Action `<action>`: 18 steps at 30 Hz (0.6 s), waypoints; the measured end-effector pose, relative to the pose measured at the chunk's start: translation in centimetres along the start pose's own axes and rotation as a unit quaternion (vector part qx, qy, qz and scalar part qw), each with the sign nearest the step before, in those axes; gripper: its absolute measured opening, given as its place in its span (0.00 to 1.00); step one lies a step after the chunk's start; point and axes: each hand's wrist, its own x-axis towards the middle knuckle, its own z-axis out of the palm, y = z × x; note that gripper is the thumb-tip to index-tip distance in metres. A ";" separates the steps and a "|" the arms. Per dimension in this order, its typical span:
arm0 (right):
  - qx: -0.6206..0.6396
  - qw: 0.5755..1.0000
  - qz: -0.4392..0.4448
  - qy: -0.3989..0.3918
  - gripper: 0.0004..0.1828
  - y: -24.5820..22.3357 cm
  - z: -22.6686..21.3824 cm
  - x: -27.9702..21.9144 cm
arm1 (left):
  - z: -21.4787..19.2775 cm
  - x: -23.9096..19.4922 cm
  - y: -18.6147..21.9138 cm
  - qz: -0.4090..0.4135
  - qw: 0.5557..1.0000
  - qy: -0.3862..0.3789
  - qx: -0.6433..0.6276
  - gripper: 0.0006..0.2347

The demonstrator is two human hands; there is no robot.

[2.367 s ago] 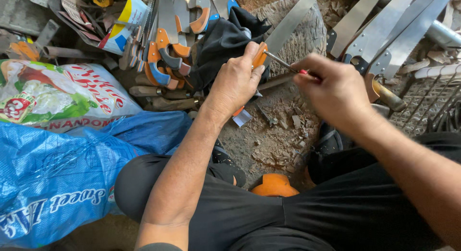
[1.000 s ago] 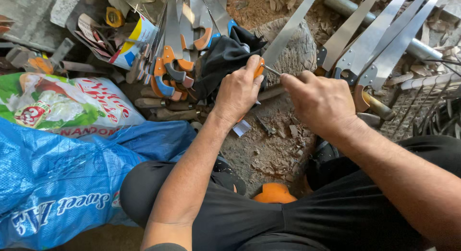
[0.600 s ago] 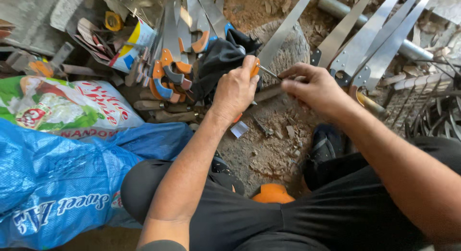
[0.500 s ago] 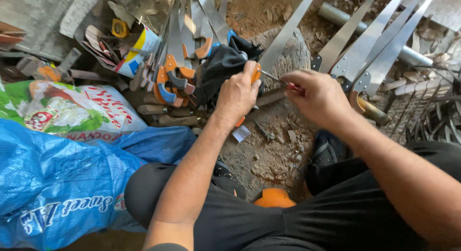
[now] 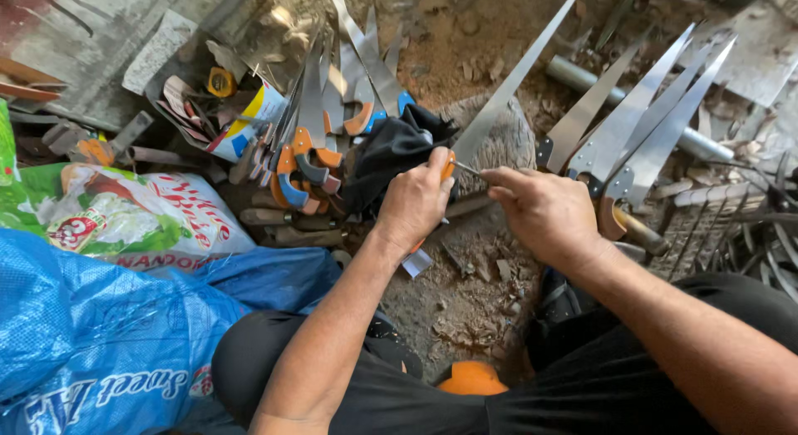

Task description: The person assembles hand saws by attaching orange plastic handles to metal blades using a screwdriver. They tighten screws, wipe the blades with a cloth, and place the finished saws aside.

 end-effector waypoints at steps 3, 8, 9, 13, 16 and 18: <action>0.121 0.984 0.108 -0.068 0.12 -0.5 -0.4 1.1 | -0.4 -0.1 0.2 -0.006 1.000 0.010 -0.007 0.14; -0.071 0.983 0.062 -0.158 0.15 -1.1 -1.1 1.6 | -0.2 -0.1 0.1 -0.021 1.000 0.005 -0.004 0.14; -0.143 0.977 0.015 -0.155 0.19 -1.3 -1.1 1.5 | -0.3 -0.2 0.1 -0.030 1.000 -0.001 -0.003 0.15; -0.255 0.959 -0.127 -0.018 0.23 -1.8 -0.9 0.5 | -0.6 0.4 0.2 -0.026 1.000 -0.009 0.007 0.15; -0.178 0.982 -0.047 -0.044 0.18 -1.9 -0.8 0.2 | -0.4 0.1 0.4 -0.011 1.000 0.009 0.011 0.15; -0.086 0.996 -0.024 -0.023 0.15 -1.4 -0.9 0.2 | -0.2 0.3 0.3 0.001 1.000 0.008 0.013 0.14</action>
